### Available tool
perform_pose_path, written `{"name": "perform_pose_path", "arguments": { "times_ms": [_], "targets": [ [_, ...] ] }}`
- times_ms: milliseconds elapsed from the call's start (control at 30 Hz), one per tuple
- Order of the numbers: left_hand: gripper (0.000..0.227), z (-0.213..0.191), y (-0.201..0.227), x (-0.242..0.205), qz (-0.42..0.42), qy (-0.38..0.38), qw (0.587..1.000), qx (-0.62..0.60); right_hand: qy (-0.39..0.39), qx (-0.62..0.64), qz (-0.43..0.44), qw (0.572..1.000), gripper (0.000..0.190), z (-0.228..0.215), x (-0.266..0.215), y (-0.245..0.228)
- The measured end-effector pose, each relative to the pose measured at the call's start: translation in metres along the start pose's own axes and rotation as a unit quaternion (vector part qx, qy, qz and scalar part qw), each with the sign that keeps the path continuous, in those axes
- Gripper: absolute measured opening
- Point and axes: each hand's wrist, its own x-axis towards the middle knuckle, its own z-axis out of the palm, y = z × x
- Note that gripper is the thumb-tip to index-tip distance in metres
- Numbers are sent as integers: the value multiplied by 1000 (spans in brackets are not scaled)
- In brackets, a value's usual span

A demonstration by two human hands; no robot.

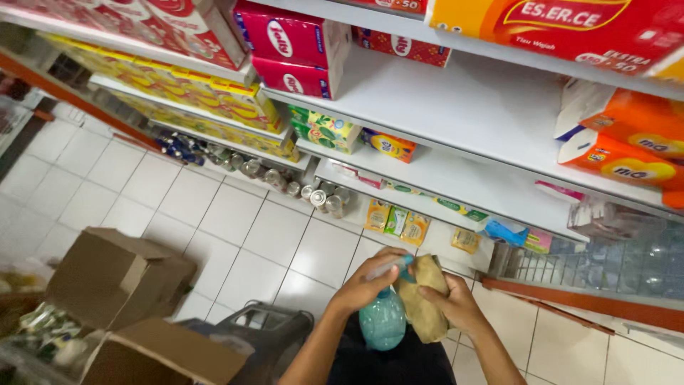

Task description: The person cleans the metal shelves of a display unit in a store using a spray bottle and a cloth. They spray the cleaning solution onto the shelf edges and wipe them down, moving from the lower shelves to the upper red shelf.

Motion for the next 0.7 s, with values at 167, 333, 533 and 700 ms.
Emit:
{"name": "perform_pose_path", "arguments": {
  "times_ms": [167, 333, 533, 700],
  "targets": [
    [49, -34, -98, 94, -53, 77, 995, 21, 200, -42, -49, 978, 39, -40, 84, 56],
    [53, -60, -186, 185, -12, 71, 978, 196, 365, -196, -179, 892, 41, -101, 148, 87],
    [73, -62, -216, 261, -47, 93, 974, 202, 459, -226, -288, 810, 34, -152, 197, 104],
    [73, -63, -221, 277, -99, 85, 959, 251, 459, -152, -317, 816, 30, -190, 218, 115]
  ]
}}
